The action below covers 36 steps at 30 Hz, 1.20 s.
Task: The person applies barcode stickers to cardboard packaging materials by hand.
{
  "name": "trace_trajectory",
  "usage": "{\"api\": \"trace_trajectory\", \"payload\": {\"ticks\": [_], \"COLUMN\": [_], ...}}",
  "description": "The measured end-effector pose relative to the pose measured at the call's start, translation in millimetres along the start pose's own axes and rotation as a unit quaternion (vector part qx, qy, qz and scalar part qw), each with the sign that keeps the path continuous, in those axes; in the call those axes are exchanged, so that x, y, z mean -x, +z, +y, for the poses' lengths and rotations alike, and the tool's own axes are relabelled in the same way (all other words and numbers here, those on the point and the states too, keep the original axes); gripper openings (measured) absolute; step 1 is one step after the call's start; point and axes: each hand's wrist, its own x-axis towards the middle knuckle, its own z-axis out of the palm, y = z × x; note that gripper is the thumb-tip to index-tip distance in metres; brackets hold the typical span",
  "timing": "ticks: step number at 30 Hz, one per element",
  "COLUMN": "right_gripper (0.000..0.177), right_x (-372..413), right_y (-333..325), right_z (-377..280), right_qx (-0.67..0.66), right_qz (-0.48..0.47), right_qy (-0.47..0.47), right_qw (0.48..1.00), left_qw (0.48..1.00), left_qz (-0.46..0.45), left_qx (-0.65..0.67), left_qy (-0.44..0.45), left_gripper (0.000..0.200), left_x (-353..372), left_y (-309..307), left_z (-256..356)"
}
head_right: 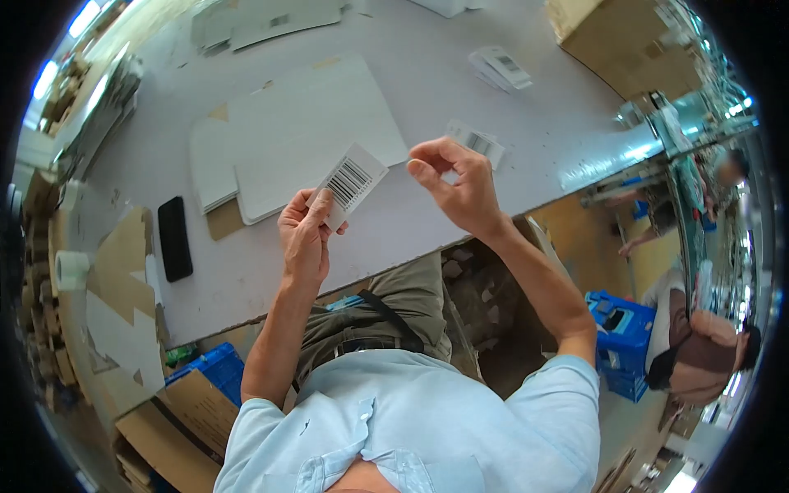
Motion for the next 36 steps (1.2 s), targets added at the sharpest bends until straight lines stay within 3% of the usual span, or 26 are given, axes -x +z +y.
{"api": "trace_trajectory", "payload": {"ticks": [1,4,13,14,15,16,18,19,20,21,22,24,25,27,31,36], "right_gripper": [0.023,0.021,0.011,0.011,0.010,0.009,0.009,0.009,0.009,0.010,0.010,0.011,0.012,0.013,0.014,0.015], "right_x": [-1.1,-0.4,-11.2,-10.6,-10.5,-10.9,-8.8,-7.7,-7.6,-6.8,-6.0,-5.6,-5.2,-7.3,-11.8,-13.3], "right_y": [8.6,32.7,66.2,68.5,70.5,72.5,77.5,80.9,84.2,87.2,89.7,94.1,96.5,99.5,103.5,108.5], "right_z": [7.8,10.0,-5.5,-7.7,-11.0,-14.6,-24.5,-30.1,-35.7,-40.9,-43.8,-45.0,-44.6,-40.0,-37.5,-36.8], "right_qx": [-0.161,-0.280,-0.284,-0.284,-0.234,-0.184,-0.163,-0.142,-0.142,-0.186,-0.229,-0.252,-0.272,-0.296,-0.344,-0.338], "right_qz": [-0.047,-0.091,-0.127,-0.129,-0.122,-0.113,-0.130,-0.148,-0.152,-0.178,-0.205,-0.226,-0.244,-0.260,-0.289,-0.280], "right_qy": [0.090,0.171,0.162,0.163,0.146,0.130,0.119,0.106,0.103,0.119,0.137,0.152,0.168,0.174,0.179,0.154], "right_qw": [0.982,0.940,0.936,0.936,0.953,0.968,0.971,0.973,0.973,0.959,0.942,0.929,0.916,0.902,0.875,0.885], "left_qw": [1.000,1.000,0.999,0.957,0.844,0.844,0.790,0.790,0.831,0.867,0.866,0.985,0.985,0.997,0.998,0.994], "left_qz": [0.011,0.028,0.034,0.103,0.164,0.165,0.069,0.072,0.040,0.006,0.010,0.028,0.031,-0.008,-0.003,-0.012], "left_qx": [-0.003,-0.012,-0.017,-0.210,-0.388,-0.389,-0.457,-0.458,-0.437,-0.414,-0.415,-0.109,-0.110,0.013,0.059,0.111], "left_qy": [0.005,0.004,0.000,0.172,0.330,0.330,0.403,0.402,0.342,0.279,0.278,0.135,0.133,0.071,0.031,0.003], "left_gripper": [0.017,0.016,0.014,0.014,0.016,0.016,0.022,0.022,0.022,0.022,0.022,0.016,0.016,0.014,0.012,0.012], "left_x": [3.4,9.8,22.8,23.8,25.0,26.6,31.5,33.6,34.5,35.3,36.3,37.4,37.8,38.2,37.0,30.5], "left_y": [-5.5,-15.5,-33.4,-29.0,-24.5,-25.5,-31.7,-31.5,-29.6,-27.5,-24.2,-20.5,-25.3,-34.0,-41.1,-47.1], "left_z": [2.0,6.9,8.9,9.1,12.7,18.9,30.5,31.5,31.7,30.9,27.7,20.3,17.0,10.0,14.2,18.7]}}
